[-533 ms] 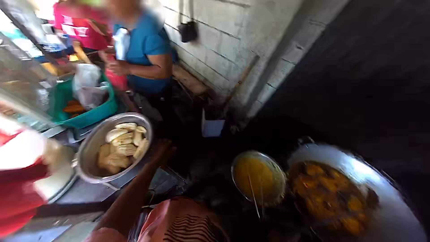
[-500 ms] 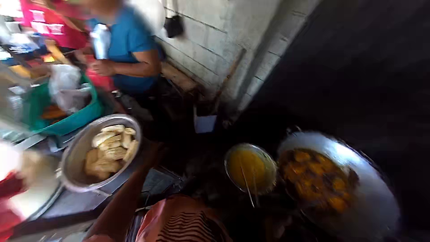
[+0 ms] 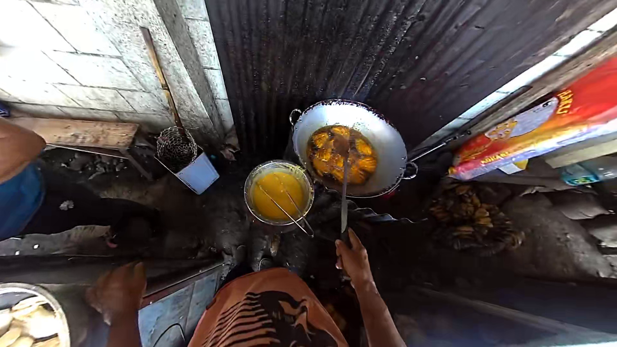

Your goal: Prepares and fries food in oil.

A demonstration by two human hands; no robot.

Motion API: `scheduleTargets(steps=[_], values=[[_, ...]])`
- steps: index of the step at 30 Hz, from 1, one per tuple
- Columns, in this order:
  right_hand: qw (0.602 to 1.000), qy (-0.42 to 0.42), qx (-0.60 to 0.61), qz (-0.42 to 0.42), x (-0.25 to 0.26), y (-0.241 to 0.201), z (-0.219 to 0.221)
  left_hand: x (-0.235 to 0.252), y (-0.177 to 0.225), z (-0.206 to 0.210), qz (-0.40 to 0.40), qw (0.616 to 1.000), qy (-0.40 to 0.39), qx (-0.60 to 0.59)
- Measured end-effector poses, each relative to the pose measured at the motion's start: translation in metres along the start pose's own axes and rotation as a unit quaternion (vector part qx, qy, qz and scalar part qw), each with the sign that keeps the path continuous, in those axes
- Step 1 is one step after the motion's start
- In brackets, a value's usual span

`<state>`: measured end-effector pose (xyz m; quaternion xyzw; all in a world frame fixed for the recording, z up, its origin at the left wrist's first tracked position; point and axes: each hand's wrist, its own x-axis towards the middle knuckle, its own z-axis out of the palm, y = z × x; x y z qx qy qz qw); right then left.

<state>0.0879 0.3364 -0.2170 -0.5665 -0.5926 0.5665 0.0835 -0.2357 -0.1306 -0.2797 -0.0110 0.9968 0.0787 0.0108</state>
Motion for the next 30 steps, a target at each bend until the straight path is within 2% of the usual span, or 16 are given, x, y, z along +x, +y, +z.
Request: scheduleTargets(steps=[5,12,16,22,26,30], values=[[0.999,-0.034,-0.023,0.031,-0.017,-0.001,0.000,0.001,0.002,0.000,-0.019,1.000,-0.006,0.011],[0.992,-0.005,-0.124,0.018,0.066,0.003,0.014,0.004,-0.002,0.005,-0.023,0.999,-0.012,0.028],[0.994,0.021,-0.104,0.008,0.074,-0.013,0.016,0.004,-0.002,0.003,-0.020,1.000,-0.011,0.012],[0.991,0.084,-0.103,0.002,0.086,-0.015,-0.007,0.007,-0.005,0.008,-0.015,0.999,-0.008,0.037],[0.995,0.092,-0.033,0.010,0.068,-0.020,-0.013,0.007,-0.006,0.008,-0.022,0.999,-0.015,0.043],[0.997,0.057,0.039,0.015,0.029,-0.019,-0.007,0.004,-0.002,0.004,-0.026,0.999,-0.015,0.038]])
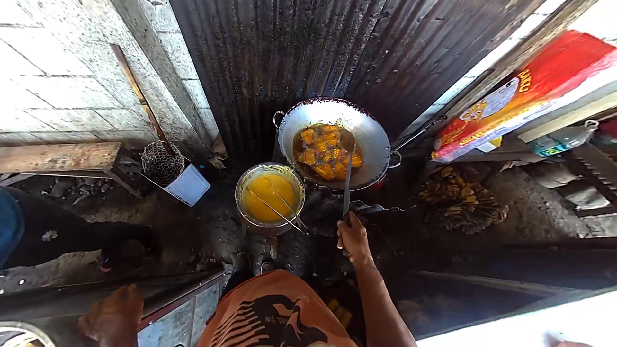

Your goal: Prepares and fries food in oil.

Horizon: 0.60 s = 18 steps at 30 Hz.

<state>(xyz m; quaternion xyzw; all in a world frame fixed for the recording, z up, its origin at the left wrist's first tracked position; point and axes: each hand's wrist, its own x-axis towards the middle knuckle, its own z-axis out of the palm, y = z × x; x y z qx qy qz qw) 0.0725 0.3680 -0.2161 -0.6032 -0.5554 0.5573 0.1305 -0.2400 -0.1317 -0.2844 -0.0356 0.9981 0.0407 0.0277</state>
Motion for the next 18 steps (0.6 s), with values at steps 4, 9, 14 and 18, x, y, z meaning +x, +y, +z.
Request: scheduleTargets(steps=[4,9,14,18], values=[[0.999,-0.040,-0.003,0.019,-0.023,0.006,0.005,0.000,0.000,0.001,0.000,1.000,0.006,-0.005],[0.997,-0.073,-0.028,0.022,-0.002,0.012,0.022,0.002,-0.002,0.005,-0.005,1.000,0.014,0.000],[0.989,-0.092,0.100,0.054,0.021,-0.010,0.042,0.001,-0.001,0.002,-0.001,1.000,0.012,-0.007],[0.963,-0.110,0.236,0.067,0.015,-0.021,0.037,0.001,0.000,0.002,-0.003,1.000,0.016,-0.003]])
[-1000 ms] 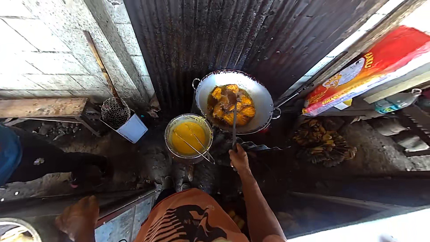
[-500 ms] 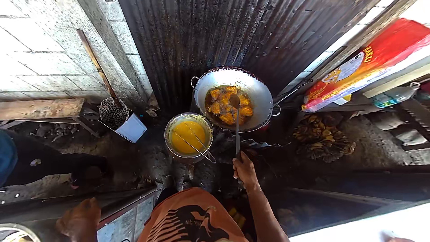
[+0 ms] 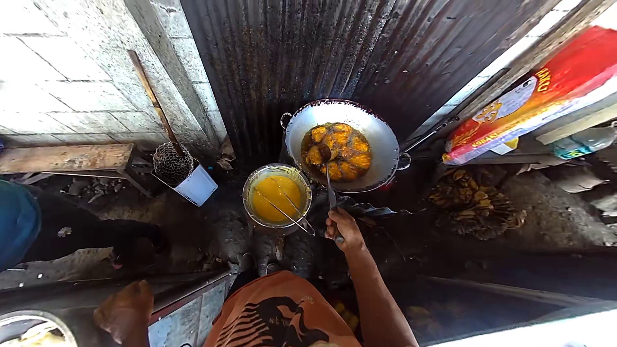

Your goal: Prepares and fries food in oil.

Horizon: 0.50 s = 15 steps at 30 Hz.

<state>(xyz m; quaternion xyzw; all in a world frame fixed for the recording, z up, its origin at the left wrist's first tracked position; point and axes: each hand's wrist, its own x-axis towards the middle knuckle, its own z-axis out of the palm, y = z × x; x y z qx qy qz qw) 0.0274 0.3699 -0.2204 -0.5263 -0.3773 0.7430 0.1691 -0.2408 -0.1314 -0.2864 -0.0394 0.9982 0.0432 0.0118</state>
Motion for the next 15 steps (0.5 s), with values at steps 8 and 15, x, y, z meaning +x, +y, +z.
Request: scheduleTargets(steps=[8,15], values=[[0.999,-0.035,-0.019,-0.029,-0.049,0.009,-0.010,0.000,-0.001,0.002,-0.001,1.000,0.004,0.015],[0.995,-0.049,-0.068,-0.048,-0.073,0.007,-0.018,0.000,0.000,0.001,-0.001,1.000,0.002,0.019]])
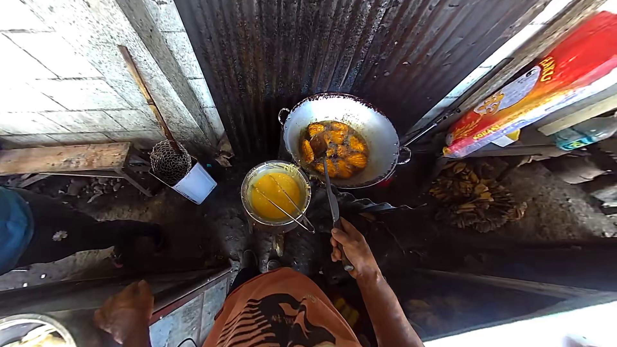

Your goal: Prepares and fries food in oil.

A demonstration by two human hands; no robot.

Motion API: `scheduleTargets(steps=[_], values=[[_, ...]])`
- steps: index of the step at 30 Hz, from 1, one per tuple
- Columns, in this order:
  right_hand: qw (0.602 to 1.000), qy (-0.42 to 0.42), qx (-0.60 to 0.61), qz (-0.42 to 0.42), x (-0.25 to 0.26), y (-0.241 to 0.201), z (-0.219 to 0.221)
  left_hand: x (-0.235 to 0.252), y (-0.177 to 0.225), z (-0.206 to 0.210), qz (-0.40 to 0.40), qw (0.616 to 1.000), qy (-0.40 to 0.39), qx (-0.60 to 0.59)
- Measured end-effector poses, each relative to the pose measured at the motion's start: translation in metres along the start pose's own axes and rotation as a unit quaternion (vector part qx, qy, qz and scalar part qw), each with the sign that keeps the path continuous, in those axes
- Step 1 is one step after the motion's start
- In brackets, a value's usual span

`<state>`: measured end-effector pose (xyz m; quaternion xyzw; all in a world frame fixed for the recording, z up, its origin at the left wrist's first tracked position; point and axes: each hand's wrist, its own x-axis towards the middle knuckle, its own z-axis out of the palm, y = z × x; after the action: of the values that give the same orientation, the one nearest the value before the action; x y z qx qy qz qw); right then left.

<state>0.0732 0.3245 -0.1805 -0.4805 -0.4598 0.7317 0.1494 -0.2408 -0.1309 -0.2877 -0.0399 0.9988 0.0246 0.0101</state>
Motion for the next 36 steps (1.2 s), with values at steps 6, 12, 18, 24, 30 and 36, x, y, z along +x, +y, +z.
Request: scheduleTargets(steps=[6,12,18,24,30,36], values=[[1.000,-0.004,0.002,0.004,-0.006,-0.001,-0.011,0.000,-0.001,0.000,0.002,1.000,-0.004,0.002],[0.998,0.037,-0.057,-0.003,-0.005,-0.001,-0.022,-0.003,0.000,-0.002,0.004,1.000,0.001,-0.010],[0.988,0.091,-0.125,0.022,-0.001,-0.002,-0.036,-0.003,0.001,-0.002,0.001,1.000,0.000,-0.007],[0.990,0.091,-0.087,0.063,0.002,0.002,-0.040,-0.001,-0.001,0.000,0.002,1.000,0.003,-0.006],[0.996,0.064,-0.024,0.052,-0.014,0.000,-0.035,0.001,-0.004,0.004,0.007,1.000,0.010,-0.005],[0.998,0.047,-0.040,0.027,-0.041,-0.008,-0.032,-0.001,-0.001,0.000,0.007,1.000,0.004,-0.003]])
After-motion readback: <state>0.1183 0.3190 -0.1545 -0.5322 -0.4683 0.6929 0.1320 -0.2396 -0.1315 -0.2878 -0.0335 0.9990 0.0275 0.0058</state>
